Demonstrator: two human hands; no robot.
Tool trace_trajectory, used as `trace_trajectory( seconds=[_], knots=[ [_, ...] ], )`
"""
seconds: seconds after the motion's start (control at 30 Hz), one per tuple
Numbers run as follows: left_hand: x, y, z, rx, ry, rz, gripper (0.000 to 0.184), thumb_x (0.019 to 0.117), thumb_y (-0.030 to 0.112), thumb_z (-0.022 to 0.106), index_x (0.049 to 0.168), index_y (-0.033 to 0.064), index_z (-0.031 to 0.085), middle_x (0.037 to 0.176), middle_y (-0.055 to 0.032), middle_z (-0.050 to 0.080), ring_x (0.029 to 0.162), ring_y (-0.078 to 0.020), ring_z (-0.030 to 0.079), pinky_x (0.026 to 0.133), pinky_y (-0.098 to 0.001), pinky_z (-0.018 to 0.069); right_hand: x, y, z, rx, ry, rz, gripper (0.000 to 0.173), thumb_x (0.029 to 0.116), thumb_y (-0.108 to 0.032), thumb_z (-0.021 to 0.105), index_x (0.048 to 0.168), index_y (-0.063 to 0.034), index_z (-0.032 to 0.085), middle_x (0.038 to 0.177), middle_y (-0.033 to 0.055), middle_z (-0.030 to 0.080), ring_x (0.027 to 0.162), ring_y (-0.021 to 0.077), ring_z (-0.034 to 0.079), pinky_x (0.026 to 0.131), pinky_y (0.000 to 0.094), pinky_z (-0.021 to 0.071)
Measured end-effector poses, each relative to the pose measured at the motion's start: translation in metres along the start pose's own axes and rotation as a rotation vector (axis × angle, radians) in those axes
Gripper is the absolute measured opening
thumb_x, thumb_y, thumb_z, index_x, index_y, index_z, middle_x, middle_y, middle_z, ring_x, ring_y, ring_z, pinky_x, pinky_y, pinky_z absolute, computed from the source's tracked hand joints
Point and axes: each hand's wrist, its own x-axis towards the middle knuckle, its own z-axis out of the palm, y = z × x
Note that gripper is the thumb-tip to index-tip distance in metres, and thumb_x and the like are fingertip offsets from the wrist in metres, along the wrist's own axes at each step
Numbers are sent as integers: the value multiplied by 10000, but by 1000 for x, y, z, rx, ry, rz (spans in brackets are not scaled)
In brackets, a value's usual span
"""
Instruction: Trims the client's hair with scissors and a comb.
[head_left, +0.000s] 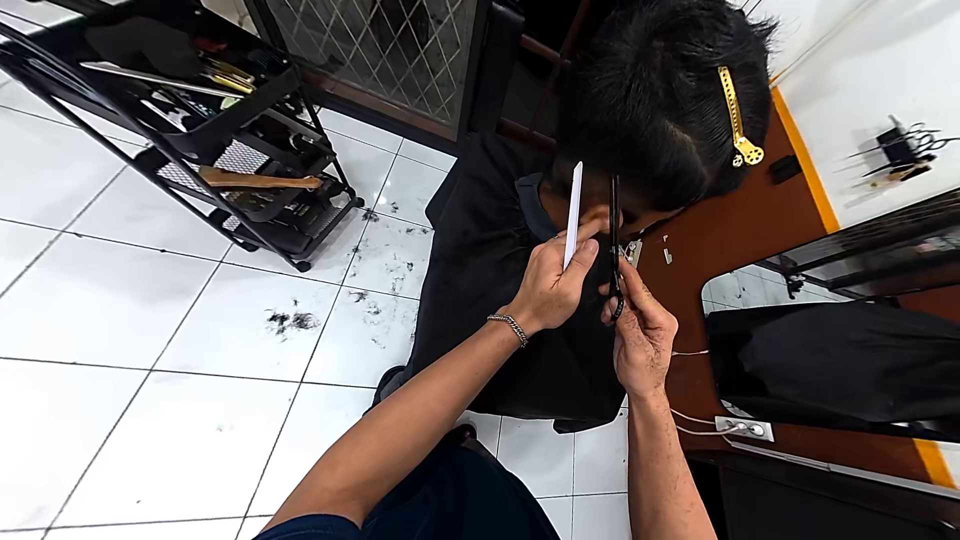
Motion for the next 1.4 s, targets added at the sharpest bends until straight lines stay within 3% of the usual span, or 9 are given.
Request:
trace_trajectory(
  seconds=[0.17,0.3,0.4,0.5,0.63,0.77,0.87,1.0,1.4],
  knots=[
    [5,-2,-5,1,-43,-4,402,1061,146,360,1047,-43,715,1358,-134,658,972,-65,641,862,-233,503,-1,-2,6,-69,42,12,438,1008,-34,465,1432,10,570,1030,27,657,777,28,584,680,185,514],
    [9,-1,-6,-31,-51,-19,414,1074,174,367,1252,3,698,1031,-62,698,721,-39,538,677,-202,457,-3,-4,9,-43,42,15,426,1017,-75,489,1429,-25,587,1044,6,649,809,23,584,712,194,520],
    [9,-3,-9,-45,-87,-14,396,1052,147,359,1075,-25,715,1304,-114,688,863,-43,623,761,-213,499,2,-8,12,-80,57,10,434,1015,-61,468,1431,3,573,1054,28,648,814,26,580,719,187,513],
    [8,3,-11,-41,-99,-66,435,1081,195,342,1291,-1,669,1022,-66,698,625,-39,484,572,-201,419,1,-10,16,-127,75,10,436,1001,-27,467,1419,7,586,1018,40,653,776,37,581,681,186,511],
    [10,0,-15,-69,-115,-71,433,1082,205,345,1298,9,665,814,-29,642,563,-37,438,545,-200,399,-2,-11,20,-93,68,42,424,1004,-50,509,1418,-22,598,1017,18,650,798,37,589,708,200,524],
    [11,-3,-17,-113,-129,-63,436,1080,194,351,1322,8,663,862,-34,670,551,-32,429,534,-199,394,7,-16,25,-129,76,23,435,1001,-37,480,1421,-10,590,1024,30,637,796,34,576,703,189,511],
    [12,-6,-19,-143,-140,-32,403,1044,155,358,1001,-26,715,1284,-108,696,774,-23,590,692,-220,483,6,-16,29,-171,86,25,434,996,-21,482,1415,-6,595,1038,41,660,799,38,593,698,193,523],
    [13,-15,-22,-285,-178,-32,320,911,113,361,653,19,525,1339,-209,649,1160,-197,656,878,-332,550,2,-15,34,-141,67,45,417,999,-44,498,1400,-15,609,1050,29,664,822,29,597,729,194,526],
    [15,-26,-30,-448,-209,-15,246,824,73,365,593,67,448,1268,-232,674,1243,-254,622,992,-360,520,15,-20,49,-196,81,76,416,988,-41,504,1386,-8,620,1007,34,646,784,35,587,689,189,519]
  ],
)
